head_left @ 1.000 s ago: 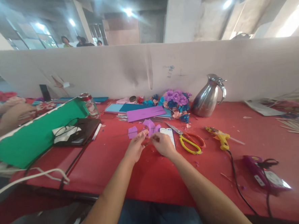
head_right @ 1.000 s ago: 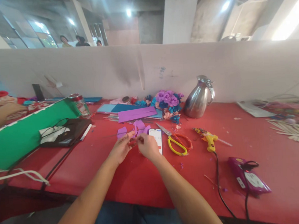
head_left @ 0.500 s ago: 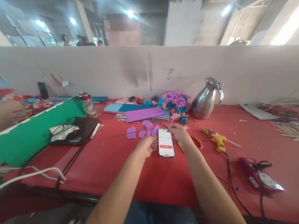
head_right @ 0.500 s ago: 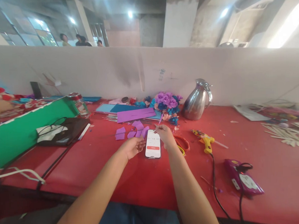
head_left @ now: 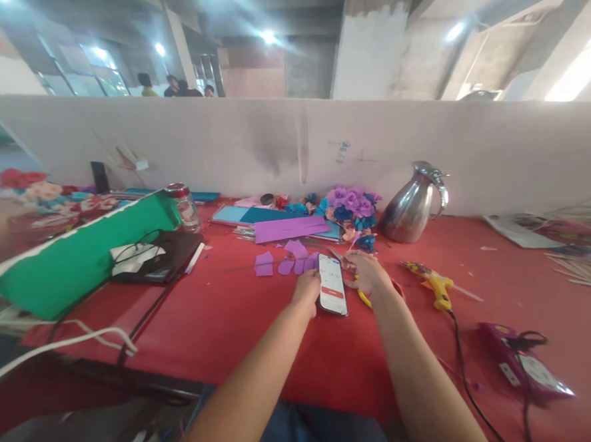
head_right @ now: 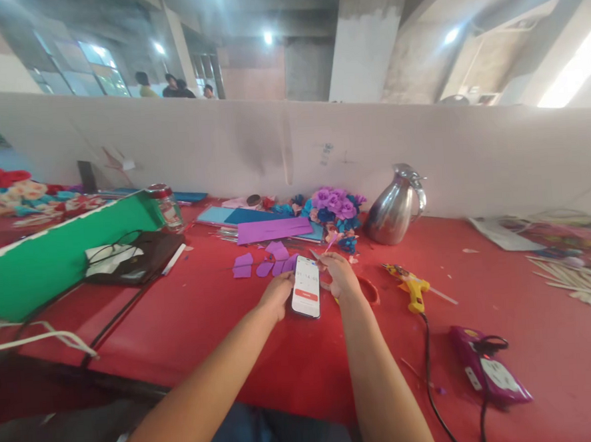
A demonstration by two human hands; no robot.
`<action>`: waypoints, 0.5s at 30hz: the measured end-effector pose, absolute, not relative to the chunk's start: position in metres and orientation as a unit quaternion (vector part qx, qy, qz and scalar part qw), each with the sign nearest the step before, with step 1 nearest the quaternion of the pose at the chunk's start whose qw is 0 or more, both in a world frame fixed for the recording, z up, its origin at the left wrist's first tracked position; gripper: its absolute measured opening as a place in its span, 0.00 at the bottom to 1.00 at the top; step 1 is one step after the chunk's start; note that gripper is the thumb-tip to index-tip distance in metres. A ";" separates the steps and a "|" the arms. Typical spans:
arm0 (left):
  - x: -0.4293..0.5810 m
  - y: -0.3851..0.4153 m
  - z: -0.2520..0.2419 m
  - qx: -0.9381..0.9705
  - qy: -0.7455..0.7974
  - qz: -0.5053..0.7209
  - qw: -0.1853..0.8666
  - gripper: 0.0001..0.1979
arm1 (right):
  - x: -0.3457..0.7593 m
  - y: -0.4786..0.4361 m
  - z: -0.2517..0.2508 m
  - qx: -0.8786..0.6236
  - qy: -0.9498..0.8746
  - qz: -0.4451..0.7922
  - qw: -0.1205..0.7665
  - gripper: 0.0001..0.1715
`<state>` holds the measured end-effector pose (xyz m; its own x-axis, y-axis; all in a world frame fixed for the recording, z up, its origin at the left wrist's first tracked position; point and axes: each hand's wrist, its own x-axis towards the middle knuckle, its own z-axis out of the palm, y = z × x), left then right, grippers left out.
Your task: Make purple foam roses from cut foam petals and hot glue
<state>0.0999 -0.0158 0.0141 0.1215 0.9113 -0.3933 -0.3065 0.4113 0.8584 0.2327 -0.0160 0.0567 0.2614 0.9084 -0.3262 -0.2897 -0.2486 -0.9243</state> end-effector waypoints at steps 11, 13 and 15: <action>0.065 -0.040 0.012 0.158 0.379 0.522 0.748 0.23 | 0.229 -0.017 0.052 -0.591 -0.299 0.527 0.532 0.15; 0.039 -0.036 0.020 0.147 0.360 0.564 0.728 0.22 | 0.229 -0.017 0.051 -0.583 -0.305 0.517 0.548 0.16; 0.005 -0.029 0.032 0.136 0.352 0.619 0.689 0.20 | 0.227 -0.018 0.050 -0.570 -0.312 0.519 0.556 0.16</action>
<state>0.0049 -0.0287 0.0317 -0.0130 0.9486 -0.3163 -0.7564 0.1975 0.6235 0.2272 -0.0177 0.0498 0.2669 0.9323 -0.2440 -0.2204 -0.1874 -0.9572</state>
